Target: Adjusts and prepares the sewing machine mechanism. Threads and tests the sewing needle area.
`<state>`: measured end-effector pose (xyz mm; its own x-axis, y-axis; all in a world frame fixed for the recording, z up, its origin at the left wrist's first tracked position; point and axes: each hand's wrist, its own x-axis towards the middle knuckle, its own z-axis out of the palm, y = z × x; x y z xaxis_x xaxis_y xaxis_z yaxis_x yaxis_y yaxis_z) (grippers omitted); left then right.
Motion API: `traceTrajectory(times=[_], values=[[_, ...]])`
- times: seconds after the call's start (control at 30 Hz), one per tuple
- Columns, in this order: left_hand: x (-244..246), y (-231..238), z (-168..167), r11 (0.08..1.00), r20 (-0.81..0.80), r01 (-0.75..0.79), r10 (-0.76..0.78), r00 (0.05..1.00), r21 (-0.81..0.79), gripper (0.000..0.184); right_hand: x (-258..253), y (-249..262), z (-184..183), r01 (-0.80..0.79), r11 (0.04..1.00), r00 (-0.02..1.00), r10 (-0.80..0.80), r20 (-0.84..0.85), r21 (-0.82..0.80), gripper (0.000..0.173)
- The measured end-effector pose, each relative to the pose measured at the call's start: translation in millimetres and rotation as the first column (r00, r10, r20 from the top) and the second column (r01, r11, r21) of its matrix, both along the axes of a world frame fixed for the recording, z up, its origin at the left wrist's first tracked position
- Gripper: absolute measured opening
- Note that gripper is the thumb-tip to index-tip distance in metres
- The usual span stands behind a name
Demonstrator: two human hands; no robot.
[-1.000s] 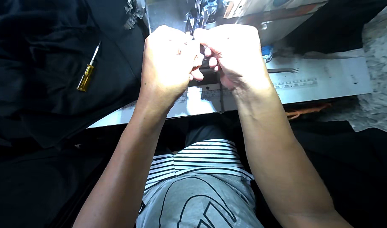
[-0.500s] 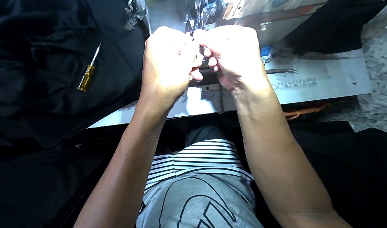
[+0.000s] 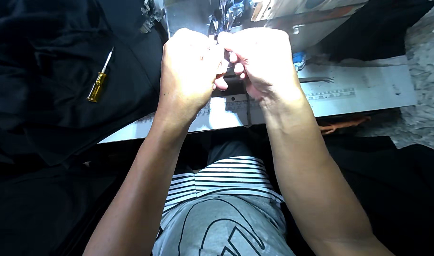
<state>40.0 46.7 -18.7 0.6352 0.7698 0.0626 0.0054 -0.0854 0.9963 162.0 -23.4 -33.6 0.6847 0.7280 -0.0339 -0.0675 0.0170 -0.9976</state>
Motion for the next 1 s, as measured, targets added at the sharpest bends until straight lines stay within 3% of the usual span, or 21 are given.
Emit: traceTrajectory(times=[1.0], values=[[0.4, -2.0, -1.1, 1.0, 0.016, -0.015, 0.015, 1.0, -0.005, 0.014, 0.1, 1.2, 1.4, 0.014, 1.0, 1.0, -0.014, -0.012, -0.027, 0.017]])
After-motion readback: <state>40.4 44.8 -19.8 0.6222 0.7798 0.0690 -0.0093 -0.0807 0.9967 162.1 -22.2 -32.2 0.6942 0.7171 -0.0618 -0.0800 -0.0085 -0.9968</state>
